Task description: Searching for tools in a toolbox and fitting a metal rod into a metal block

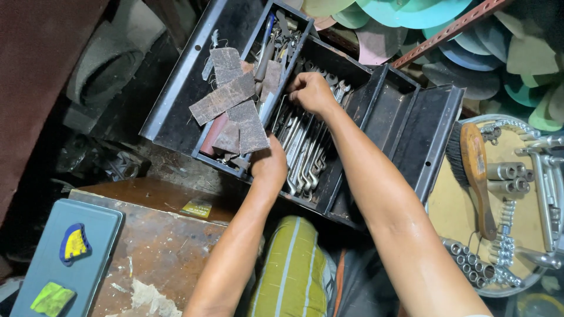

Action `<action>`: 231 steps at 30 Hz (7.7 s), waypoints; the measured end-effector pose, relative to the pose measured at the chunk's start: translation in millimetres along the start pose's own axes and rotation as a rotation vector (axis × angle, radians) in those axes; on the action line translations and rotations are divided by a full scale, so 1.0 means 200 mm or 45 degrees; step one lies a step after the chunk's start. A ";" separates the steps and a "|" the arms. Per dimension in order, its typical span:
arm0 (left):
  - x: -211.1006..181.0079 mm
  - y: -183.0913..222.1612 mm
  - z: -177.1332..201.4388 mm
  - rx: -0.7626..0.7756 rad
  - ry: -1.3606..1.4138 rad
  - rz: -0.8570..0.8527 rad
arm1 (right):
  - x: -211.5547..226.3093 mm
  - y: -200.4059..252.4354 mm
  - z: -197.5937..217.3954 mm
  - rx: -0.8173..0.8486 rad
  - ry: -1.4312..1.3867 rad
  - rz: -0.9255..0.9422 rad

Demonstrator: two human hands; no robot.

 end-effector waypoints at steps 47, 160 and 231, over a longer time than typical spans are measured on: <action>0.05 -0.17 0.15 0.423 0.027 0.349 | -0.08 0.04 -0.11 -0.220 0.311 -0.069; 1.46 1.29 2.20 -0.191 0.739 0.995 | 1.31 2.37 -1.57 0.780 0.320 0.803; -1.83 1.04 1.66 1.416 1.962 0.143 | -0.24 3.61 0.97 -0.927 -0.695 0.209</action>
Point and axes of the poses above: each hand's wrist, its own y-axis away from the middle knuckle, its own z-axis out of the back of the hand, x = y × z, the point moved 5 cm from there along -y, towards the middle knuckle, and after that the axes turned 4 degrees about y, right-handed, at the moved point
